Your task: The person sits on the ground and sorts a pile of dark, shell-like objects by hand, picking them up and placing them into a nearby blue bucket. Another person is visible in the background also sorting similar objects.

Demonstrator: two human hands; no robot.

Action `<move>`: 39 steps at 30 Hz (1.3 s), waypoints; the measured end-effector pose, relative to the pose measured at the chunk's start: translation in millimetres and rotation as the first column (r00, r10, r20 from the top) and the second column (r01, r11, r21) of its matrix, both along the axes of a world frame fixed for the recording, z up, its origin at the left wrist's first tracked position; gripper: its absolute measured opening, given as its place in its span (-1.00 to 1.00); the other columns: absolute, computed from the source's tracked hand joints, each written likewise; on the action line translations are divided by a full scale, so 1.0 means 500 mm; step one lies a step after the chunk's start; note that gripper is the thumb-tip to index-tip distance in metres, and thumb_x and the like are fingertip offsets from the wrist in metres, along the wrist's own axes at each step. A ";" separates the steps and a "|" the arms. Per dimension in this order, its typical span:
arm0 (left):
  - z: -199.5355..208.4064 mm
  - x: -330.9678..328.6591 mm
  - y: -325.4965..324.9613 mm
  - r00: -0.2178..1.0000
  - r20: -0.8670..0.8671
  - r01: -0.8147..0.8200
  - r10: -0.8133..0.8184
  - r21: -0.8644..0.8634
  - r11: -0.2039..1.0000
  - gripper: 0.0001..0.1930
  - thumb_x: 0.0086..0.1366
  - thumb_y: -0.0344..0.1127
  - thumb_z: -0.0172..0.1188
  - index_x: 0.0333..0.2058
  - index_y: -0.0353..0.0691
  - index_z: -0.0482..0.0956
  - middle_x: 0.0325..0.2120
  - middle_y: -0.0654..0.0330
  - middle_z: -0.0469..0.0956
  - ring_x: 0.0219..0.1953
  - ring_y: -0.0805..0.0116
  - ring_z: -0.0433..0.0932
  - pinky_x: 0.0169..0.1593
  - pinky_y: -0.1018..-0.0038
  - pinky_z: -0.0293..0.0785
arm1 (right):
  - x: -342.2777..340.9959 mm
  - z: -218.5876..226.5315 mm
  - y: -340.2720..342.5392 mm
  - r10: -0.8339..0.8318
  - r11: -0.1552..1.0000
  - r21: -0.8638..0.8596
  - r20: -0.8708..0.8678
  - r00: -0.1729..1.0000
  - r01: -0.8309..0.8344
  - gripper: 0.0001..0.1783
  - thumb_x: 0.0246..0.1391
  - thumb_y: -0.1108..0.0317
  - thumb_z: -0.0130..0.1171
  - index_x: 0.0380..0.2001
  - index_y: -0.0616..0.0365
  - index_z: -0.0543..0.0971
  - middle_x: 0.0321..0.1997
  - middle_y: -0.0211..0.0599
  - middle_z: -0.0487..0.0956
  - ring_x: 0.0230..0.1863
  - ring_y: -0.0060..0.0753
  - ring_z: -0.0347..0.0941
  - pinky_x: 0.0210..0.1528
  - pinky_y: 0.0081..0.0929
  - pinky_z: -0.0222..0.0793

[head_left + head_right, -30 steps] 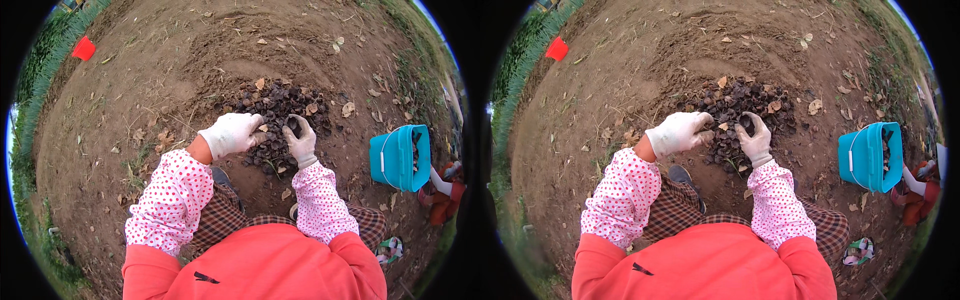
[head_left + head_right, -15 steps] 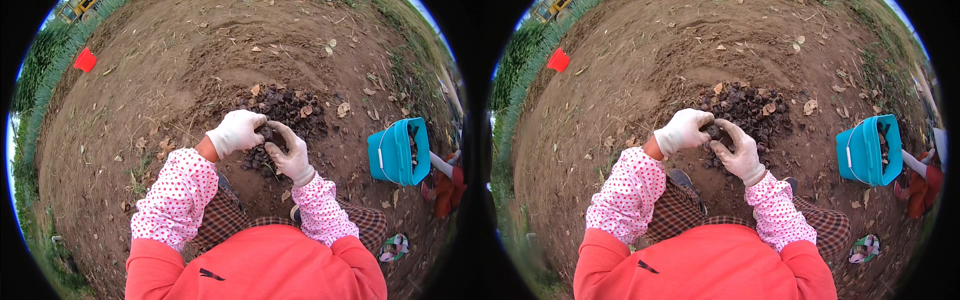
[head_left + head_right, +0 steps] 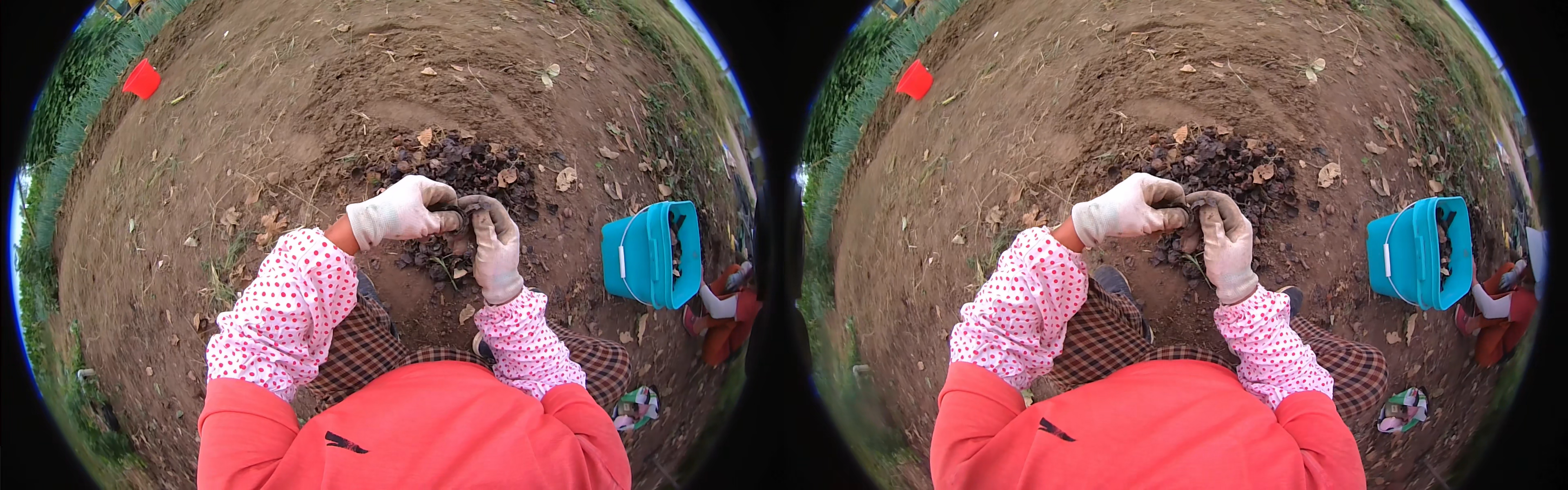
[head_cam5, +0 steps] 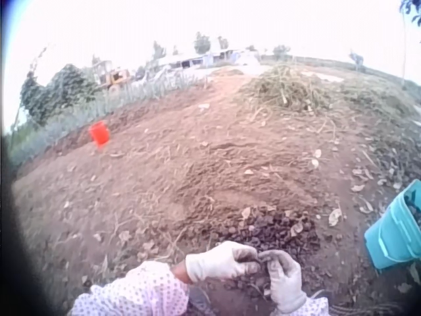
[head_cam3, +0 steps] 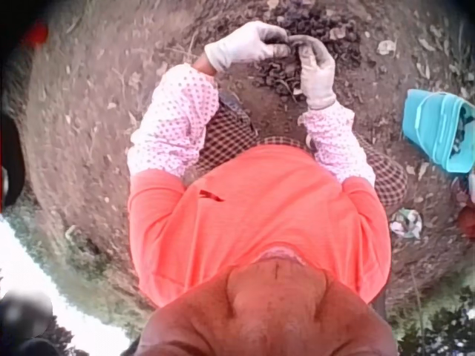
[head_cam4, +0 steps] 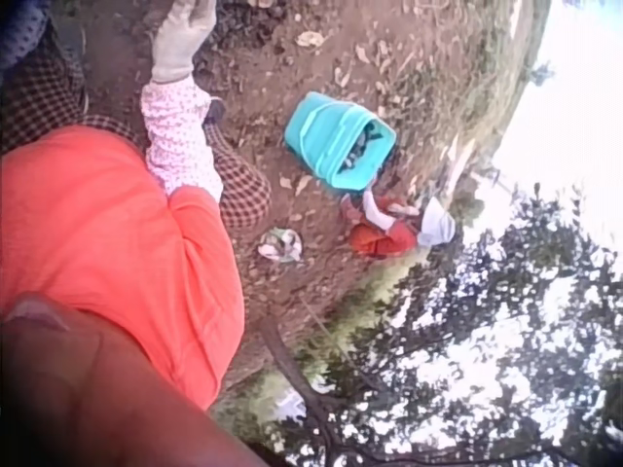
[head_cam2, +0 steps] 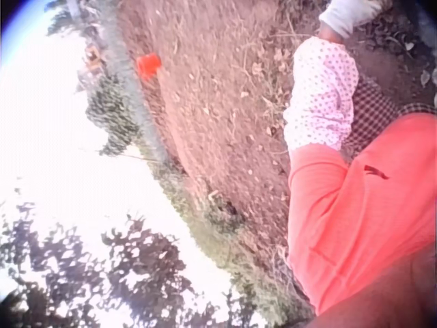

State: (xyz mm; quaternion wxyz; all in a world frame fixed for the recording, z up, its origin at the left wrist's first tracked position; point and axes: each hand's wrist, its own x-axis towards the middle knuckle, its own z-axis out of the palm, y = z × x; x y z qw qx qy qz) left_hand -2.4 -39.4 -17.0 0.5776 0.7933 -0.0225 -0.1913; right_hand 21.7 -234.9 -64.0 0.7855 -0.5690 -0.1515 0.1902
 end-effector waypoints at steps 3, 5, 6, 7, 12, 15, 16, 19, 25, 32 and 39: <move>-0.009 0.002 0.008 1.000 -0.006 -0.028 0.028 0.001 1.000 -0.77 0.31 -0.31 0.37 -0.12 -0.28 0.64 -0.38 0.41 0.59 -0.29 0.61 0.45 -0.19 0.54 0.47 | 0.003 0.003 0.004 -0.018 1.000 0.002 -0.001 1.000 0.018 -0.66 0.42 0.16 0.11 -0.06 0.25 0.59 -0.38 -0.51 0.59 -0.53 -0.68 0.47 -0.46 -0.67 0.41; -0.015 0.002 0.014 0.996 0.088 -0.012 0.015 -0.040 0.999 -0.72 0.27 -0.32 0.41 -0.10 -0.27 0.63 -0.33 0.38 0.62 -0.26 0.60 0.49 -0.15 0.54 0.49 | 0.009 -0.004 0.003 0.000 0.999 0.043 -0.034 0.999 0.002 -0.66 0.39 0.16 0.14 -0.03 0.24 0.57 -0.30 -0.47 0.60 -0.44 -0.64 0.52 -0.40 -0.62 0.49; -0.018 0.002 0.014 0.991 0.135 0.001 0.007 -0.060 0.998 -0.70 0.25 -0.33 0.43 -0.08 -0.27 0.62 -0.30 0.37 0.63 -0.24 0.59 0.50 -0.14 0.54 0.50 | 0.014 -0.014 -0.003 0.025 0.996 0.082 -0.064 0.998 -0.020 -0.65 0.37 0.17 0.15 0.01 0.23 0.56 -0.23 -0.43 0.61 -0.36 -0.60 0.55 -0.36 -0.59 0.54; -0.012 0.000 0.015 0.990 0.144 0.009 0.003 -0.085 0.996 -0.65 0.22 -0.37 0.44 -0.04 -0.26 0.61 -0.24 0.34 0.64 -0.19 0.56 0.53 -0.10 0.54 0.51 | 0.018 -0.022 -0.007 0.052 0.992 0.122 -0.092 0.994 -0.040 -0.63 0.35 0.18 0.17 0.05 0.22 0.54 -0.16 -0.40 0.62 -0.28 -0.57 0.59 -0.32 -0.56 0.58; -0.018 -0.002 0.020 0.996 0.079 -0.020 0.031 -0.132 0.991 -0.65 0.24 -0.47 0.34 0.02 -0.27 0.59 -0.18 0.34 0.63 -0.18 0.55 0.54 -0.07 0.53 0.53 | 0.026 -0.036 -0.009 0.318 0.878 0.447 -0.280 0.906 -0.170 -0.36 0.22 0.22 0.15 0.32 0.11 0.30 0.22 -0.19 0.47 0.10 -0.31 0.53 -0.15 -0.27 0.67; -0.010 0.002 0.010 0.999 0.048 -0.014 0.021 -0.137 0.990 -0.66 0.27 -0.49 0.29 0.02 -0.28 0.58 -0.17 0.31 0.63 -0.18 0.55 0.55 -0.04 0.52 0.53 | 0.030 -0.072 -0.013 0.419 0.798 0.582 -0.352 0.837 -0.155 -0.31 0.21 0.24 0.08 0.40 0.01 0.24 0.32 -0.09 0.42 0.14 -0.15 0.53 -0.11 -0.13 0.65; -0.006 0.002 0.006 0.997 0.069 -0.030 0.037 -0.106 0.994 -0.67 0.28 -0.50 0.26 0.02 -0.28 0.59 -0.17 0.31 0.63 -0.17 0.55 0.55 -0.03 0.53 0.53 | 0.033 -0.085 -0.015 0.432 0.759 0.636 -0.335 0.837 -0.137 -0.33 0.22 0.24 0.07 0.40 0.02 0.25 0.31 -0.09 0.43 0.14 -0.14 0.53 -0.12 -0.13 0.64; -0.018 0.000 0.011 0.987 0.154 -0.035 0.045 -0.071 0.997 -0.69 0.29 -0.52 0.23 0.02 -0.28 0.59 -0.17 0.30 0.64 -0.16 0.55 0.56 0.01 0.51 0.53 | 0.048 -0.115 -0.024 0.459 0.740 0.668 -0.410 0.788 -0.084 -0.44 0.28 0.22 0.04 0.33 0.03 0.35 0.23 -0.10 0.50 0.08 -0.12 0.56 -0.17 -0.17 0.59; -0.014 -0.003 0.035 0.900 0.409 -0.033 -0.152 0.412 0.911 -0.70 0.23 -0.37 0.26 -0.04 -0.22 0.60 -0.21 0.03 0.64 -0.19 0.11 0.67 -0.08 0.29 0.60 | 0.157 -0.241 -0.114 -0.254 0.947 0.009 -0.593 0.764 0.322 -0.68 0.30 -0.03 0.22 -0.14 -0.03 0.58 -0.31 -0.46 0.56 -0.35 -0.42 0.53 -0.34 -0.32 0.49; -0.025 -0.017 0.037 0.886 0.217 0.125 -0.410 0.738 0.663 -0.70 0.22 -0.22 0.26 -0.09 -0.13 0.56 -0.32 0.06 0.57 -0.25 -0.05 0.63 -0.18 0.09 0.55 | 0.158 -0.464 -0.224 -0.614 0.770 -0.564 -0.526 0.589 0.299 -0.85 0.31 0.28 0.11 -0.08 -0.13 0.56 -0.46 -0.51 0.51 -0.57 -0.46 0.45 -0.55 -0.38 0.39; -0.013 -0.011 0.029 0.895 0.172 0.155 -0.412 0.746 0.647 -0.67 0.22 -0.17 0.27 -0.07 -0.13 0.56 -0.30 0.05 0.57 -0.25 -0.07 0.63 -0.20 0.08 0.55 | 0.222 -0.568 -0.221 -0.633 0.511 -0.809 -0.126 0.764 0.290 -0.53 0.18 0.39 0.28 0.16 0.11 0.51 -0.18 -0.32 0.64 -0.35 -0.40 0.58 -0.32 -0.30 0.59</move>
